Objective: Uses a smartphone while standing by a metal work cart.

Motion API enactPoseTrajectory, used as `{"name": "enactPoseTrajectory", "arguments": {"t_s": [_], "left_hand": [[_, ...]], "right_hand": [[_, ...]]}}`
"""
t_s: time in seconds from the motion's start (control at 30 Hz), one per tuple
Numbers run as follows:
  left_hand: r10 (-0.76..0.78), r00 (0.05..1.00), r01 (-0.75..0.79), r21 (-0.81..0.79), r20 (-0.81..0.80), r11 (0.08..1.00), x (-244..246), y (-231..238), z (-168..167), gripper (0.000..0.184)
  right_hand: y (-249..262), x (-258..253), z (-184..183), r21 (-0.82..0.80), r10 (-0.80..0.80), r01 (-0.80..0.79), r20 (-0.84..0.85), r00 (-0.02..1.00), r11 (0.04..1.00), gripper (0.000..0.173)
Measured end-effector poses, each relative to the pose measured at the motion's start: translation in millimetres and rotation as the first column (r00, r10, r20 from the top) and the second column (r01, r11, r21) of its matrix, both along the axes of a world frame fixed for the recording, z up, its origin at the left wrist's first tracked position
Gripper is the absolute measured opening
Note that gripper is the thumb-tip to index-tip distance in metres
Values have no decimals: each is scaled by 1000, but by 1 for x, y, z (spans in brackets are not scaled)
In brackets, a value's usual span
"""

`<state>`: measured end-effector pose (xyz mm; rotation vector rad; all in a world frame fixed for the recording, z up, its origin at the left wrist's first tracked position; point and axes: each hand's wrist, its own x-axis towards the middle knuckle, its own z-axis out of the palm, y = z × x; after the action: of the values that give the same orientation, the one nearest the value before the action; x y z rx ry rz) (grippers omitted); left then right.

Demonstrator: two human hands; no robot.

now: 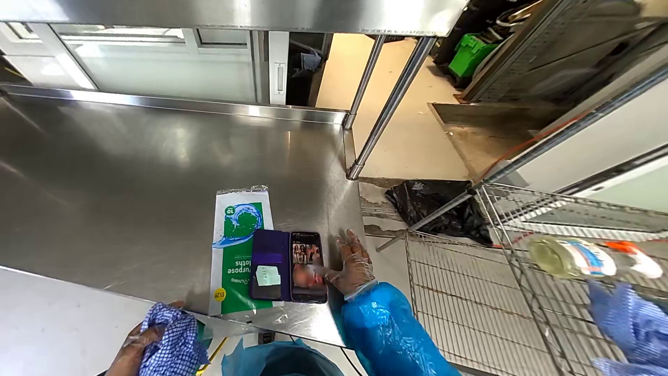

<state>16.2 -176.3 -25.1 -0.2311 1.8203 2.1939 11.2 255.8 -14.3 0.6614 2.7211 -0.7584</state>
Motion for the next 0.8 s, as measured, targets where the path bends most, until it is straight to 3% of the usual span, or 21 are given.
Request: {"name": "enactPoseTrajectory", "arguments": {"t_s": [0.3,0.67,0.8], "left_hand": [[-28,999,29,41,-27,999,2,-14,-14,39],[-38,999,38,17,-11,999,0,-4,-13,39],[-24,1000,24,3,3,1000,2,-2,-9,37]], "right_hand": [[6,5,-6,-58,-109,96,-284,953,994,76],[1,25,8,-27,-5,4,-25,1000,1000,100],[-1,26,11,-22,14,-13,28,1000,1000,98]]}}
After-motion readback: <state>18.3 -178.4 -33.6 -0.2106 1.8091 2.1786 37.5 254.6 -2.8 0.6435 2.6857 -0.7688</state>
